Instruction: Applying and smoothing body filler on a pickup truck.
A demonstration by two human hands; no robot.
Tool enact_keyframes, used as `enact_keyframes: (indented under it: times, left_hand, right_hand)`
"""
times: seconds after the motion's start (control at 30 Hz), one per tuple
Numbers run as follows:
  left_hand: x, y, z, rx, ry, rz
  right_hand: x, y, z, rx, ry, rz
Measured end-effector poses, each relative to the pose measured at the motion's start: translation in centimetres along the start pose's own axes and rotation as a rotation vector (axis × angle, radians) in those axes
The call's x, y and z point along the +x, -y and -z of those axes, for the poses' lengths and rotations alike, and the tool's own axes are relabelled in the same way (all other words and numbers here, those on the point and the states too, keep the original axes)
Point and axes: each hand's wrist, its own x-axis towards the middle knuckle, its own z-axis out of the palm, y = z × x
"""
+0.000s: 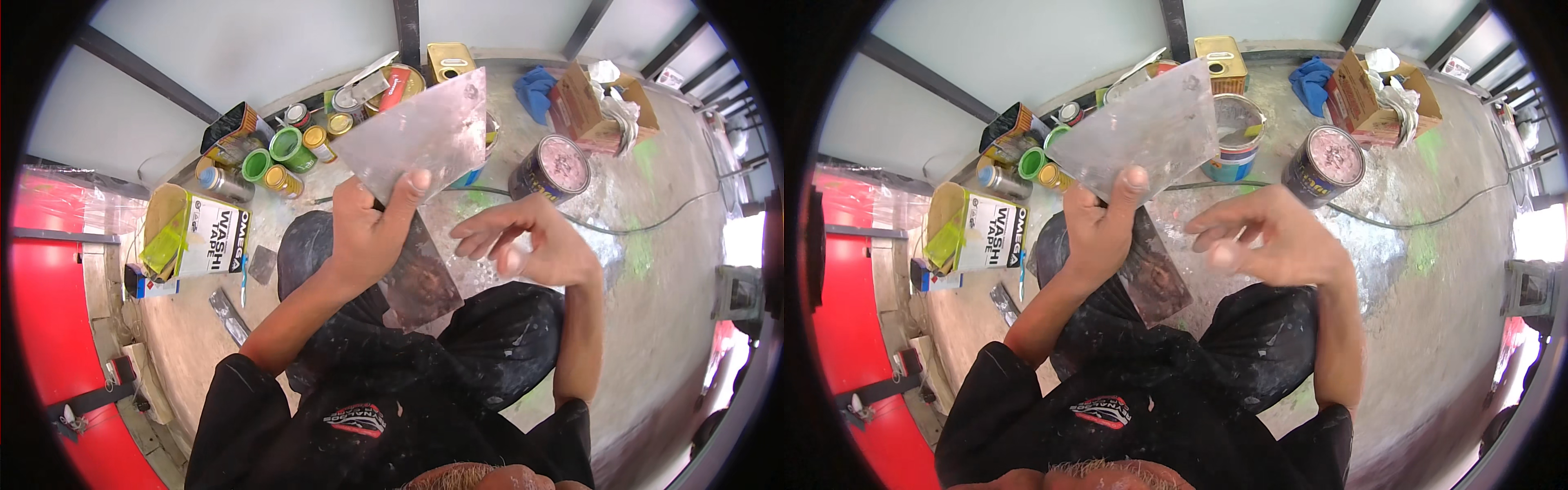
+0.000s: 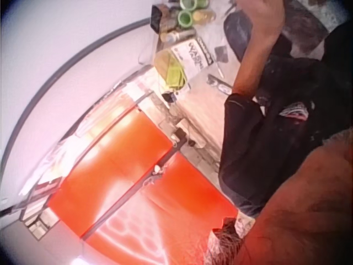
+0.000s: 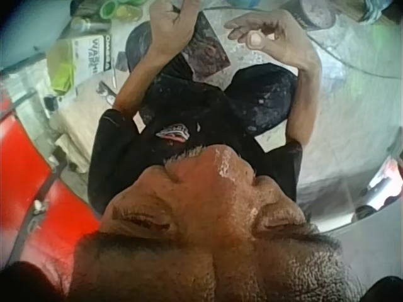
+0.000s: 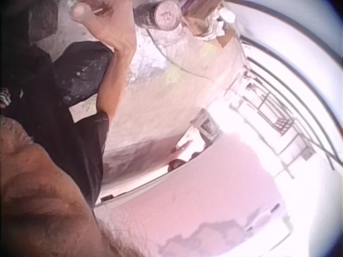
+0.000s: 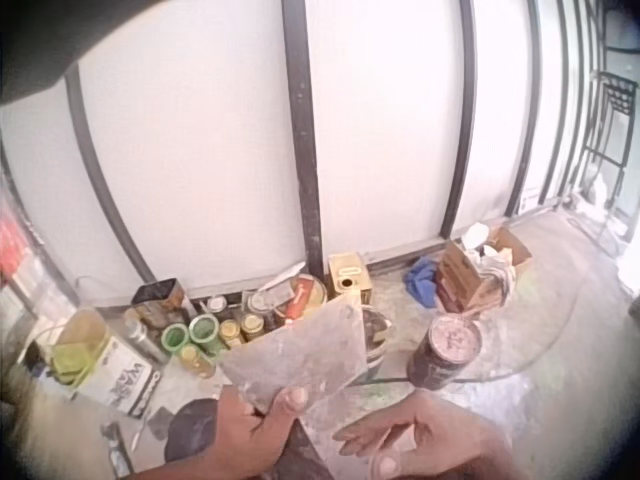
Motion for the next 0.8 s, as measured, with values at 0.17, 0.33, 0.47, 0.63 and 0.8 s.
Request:
enact_keyframes:
  times: [0.17,0.33,0.47,0.63,0.8]
  left_hand:
    - [0.0,0.7,-0.3,0.048,-0.036,-0.082]
    - [2.7,0.3,2.5,-0.437,-0.192,0.392]
    - [3.3,1.3,3.6,-1.088,-0.237,0.728]
    - [1.7,5.3,1.8,-1.268,0.627,0.389]
    - [-2.0,5.0,-0.7,-0.842,0.111,0.608]
  right_hand:
    - [1.7,1.5,-4.8,-0.513,-0.124,0.007]
    - [0.5,1.8,-2.0,-0.399,-0.117,-0.042]
    - [-1.2,0.6,0.3,-0.087,-0.195,-0.002]
    - [1.5,-0.2,-2.7,0.627,-0.337,0.157]
    - [3.5,1.1,-5.9,0.563,-0.352,0.126]
